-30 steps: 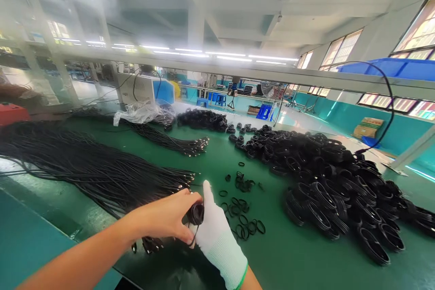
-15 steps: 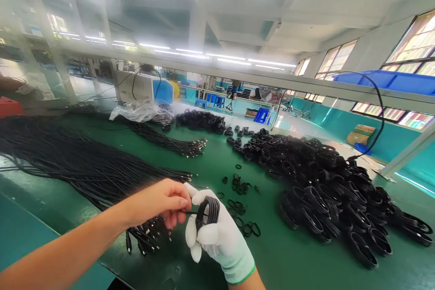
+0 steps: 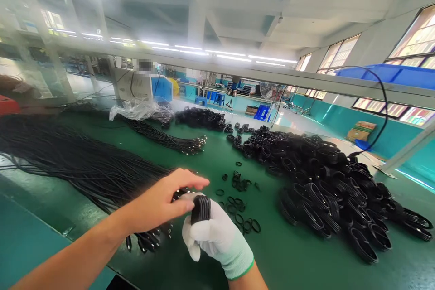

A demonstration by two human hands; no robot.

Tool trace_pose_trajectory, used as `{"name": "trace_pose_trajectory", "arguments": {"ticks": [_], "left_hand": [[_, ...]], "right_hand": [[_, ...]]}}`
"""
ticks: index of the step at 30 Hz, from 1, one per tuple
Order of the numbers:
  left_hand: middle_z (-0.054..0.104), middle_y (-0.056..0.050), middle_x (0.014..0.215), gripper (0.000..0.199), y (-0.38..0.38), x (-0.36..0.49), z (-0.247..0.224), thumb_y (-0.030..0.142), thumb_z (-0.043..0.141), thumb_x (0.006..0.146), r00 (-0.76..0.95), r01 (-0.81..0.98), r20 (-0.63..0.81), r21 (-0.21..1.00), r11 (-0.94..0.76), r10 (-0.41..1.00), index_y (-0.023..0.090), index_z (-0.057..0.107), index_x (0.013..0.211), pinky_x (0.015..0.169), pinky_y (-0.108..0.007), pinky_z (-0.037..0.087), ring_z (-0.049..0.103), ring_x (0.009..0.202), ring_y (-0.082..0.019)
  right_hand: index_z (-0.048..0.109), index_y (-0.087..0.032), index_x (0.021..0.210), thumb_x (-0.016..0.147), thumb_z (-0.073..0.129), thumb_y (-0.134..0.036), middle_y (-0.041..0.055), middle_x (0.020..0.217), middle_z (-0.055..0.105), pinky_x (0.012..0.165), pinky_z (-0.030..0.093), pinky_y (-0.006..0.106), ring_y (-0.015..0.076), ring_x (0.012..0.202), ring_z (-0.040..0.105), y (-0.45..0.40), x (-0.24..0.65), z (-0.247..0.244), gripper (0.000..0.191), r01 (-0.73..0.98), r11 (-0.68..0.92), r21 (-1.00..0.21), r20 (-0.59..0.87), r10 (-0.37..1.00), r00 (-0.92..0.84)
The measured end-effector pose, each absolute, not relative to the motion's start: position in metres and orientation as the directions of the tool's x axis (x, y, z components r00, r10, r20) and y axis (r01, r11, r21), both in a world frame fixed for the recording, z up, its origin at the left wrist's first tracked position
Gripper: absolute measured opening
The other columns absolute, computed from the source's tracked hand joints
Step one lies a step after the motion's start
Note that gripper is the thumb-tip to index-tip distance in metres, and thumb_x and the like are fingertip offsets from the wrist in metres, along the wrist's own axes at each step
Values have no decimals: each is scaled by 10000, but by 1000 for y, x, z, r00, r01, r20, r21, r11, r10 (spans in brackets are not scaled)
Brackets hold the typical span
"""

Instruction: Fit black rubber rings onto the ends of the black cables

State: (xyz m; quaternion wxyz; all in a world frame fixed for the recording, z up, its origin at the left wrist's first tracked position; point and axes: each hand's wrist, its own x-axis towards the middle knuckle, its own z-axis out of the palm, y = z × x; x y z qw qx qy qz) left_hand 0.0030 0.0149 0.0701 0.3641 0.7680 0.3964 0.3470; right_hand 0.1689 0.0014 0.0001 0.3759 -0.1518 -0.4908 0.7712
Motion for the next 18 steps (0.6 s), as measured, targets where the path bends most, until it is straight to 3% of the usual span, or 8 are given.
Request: {"name": "trace_pose_trajectory", "arguments": {"ticks": [2,4,6,8,10,12,15,18], "left_hand": [[641,-24,894,264,16,3,72,172,583,711,496,396,248,788,-471,832,251,692,938,771,-291,437,548,854,-197],[638,-26,856,221,22,0,71,213,606,710,440,420,252,791,-446,862,232,696,911,757,-290,438,552,810,-189],[623,-37,1015,316,30,-6,67,254,619,719,459,368,222,834,-411,860,248,667,1031,819,-296,432,551,906,-199],[593,-36,1120,374,39,-12,62,254,616,729,562,268,168,889,-371,810,264,638,1103,862,-296,423,545,980,-205],[616,-34,1058,346,45,-15,57,245,622,725,614,210,129,924,-319,778,245,654,1069,832,-285,434,561,948,-199],[633,-27,935,294,47,-14,51,248,650,697,579,242,106,924,-295,808,215,679,988,782,-275,440,569,878,-192],[626,-20,900,276,42,-7,46,272,647,700,433,341,126,894,-292,893,209,675,967,752,-266,428,557,842,-182],[608,-3,784,181,28,-3,41,304,543,785,243,350,150,908,-231,958,186,655,864,673,-246,405,533,736,-149]], "right_hand": [[560,-116,952,699,686,-462,25,564,596,386,361,189,105,403,509,3,168,-4,446,-463,-303,-833,126,711,-692],[550,-151,967,736,643,-519,53,713,639,453,450,214,139,551,597,5,165,-8,445,-547,-371,-750,79,772,-631],[556,-158,980,776,590,-545,61,826,637,516,502,230,142,664,621,7,160,-11,439,-605,-462,-649,-31,811,-585],[588,-113,927,805,525,-581,72,813,621,521,510,228,129,646,612,7,155,-12,488,-582,-556,-593,-103,770,-630],[605,-82,916,818,468,-614,95,825,610,543,525,265,141,646,609,6,152,-9,558,-543,-566,-621,-80,734,-674],[587,-99,1020,820,525,-547,114,945,593,625,542,327,181,771,613,5,152,-5,495,-529,-451,-719,-18,772,-635],[505,-183,1178,751,689,-311,84,1034,554,742,525,375,198,898,591,5,158,2,482,-468,-263,-844,35,843,-536],[491,-194,1175,692,736,-262,84,1072,540,803,507,413,216,939,592,6,162,5,546,-415,-247,-876,-5,864,-504]]}}
